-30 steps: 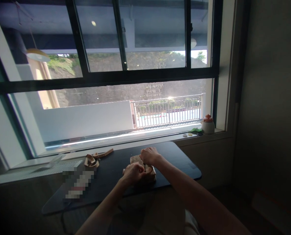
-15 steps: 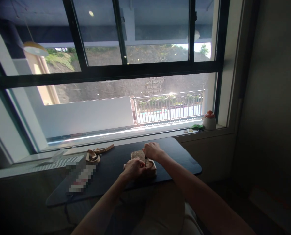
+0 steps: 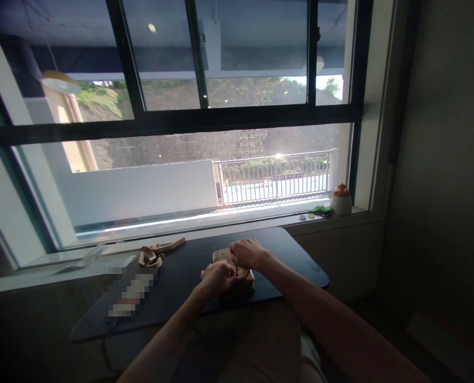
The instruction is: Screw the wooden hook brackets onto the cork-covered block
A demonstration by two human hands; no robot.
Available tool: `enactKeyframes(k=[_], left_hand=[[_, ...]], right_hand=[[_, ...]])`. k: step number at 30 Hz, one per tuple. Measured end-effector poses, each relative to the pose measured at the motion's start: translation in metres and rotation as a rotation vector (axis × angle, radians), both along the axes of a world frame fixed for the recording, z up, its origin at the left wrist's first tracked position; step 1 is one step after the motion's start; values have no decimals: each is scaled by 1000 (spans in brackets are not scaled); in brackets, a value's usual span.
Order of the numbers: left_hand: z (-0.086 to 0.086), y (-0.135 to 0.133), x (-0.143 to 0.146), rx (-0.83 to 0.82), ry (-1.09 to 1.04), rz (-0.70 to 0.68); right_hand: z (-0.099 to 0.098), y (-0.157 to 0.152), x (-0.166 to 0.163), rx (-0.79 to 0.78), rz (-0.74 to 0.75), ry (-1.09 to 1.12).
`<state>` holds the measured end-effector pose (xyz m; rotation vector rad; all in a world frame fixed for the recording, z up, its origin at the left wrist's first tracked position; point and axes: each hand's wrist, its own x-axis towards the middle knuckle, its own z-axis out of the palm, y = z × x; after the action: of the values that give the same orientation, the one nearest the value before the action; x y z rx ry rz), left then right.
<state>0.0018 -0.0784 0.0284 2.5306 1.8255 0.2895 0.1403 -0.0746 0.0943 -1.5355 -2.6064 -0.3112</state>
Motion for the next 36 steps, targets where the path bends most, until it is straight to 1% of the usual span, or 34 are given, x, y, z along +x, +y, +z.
enactKeyframes(k=[3,6,10,12,16,18,21,24,27,31,36], left_hand=[[-4,3,-1,35,21,-25],[-5,4,-1,68,13,-50],[-1,1,-1,45,-7,-59],[2,-2,-1,17,-21,-40],[5,-5,1,-29,-37,14],[4,-4,0,-20,-23,4],[2,-2,0,9,-8,-23],[-1,-1,-1,22,-15,-20],[0,-2,-1,38,-21,-30],[3,-5,0,6,-25,-16],[4,-5,1,-44,-47,24]], right_hand=[[-2,-2,-3,-8,12,-28],[-2,0,-8,-15,-26,-17],[-1,5,-13,-38,-111,27],[1,6,-14,-45,-126,27],[8,3,-13,-70,-124,5],[12,1,-11,-94,-110,-11],[14,-2,-9,-111,-37,-35],[10,-1,-9,-85,2,-43],[4,5,-10,-53,-44,-10],[-3,13,-10,-48,-99,27],[0,14,-2,-46,-128,35]])
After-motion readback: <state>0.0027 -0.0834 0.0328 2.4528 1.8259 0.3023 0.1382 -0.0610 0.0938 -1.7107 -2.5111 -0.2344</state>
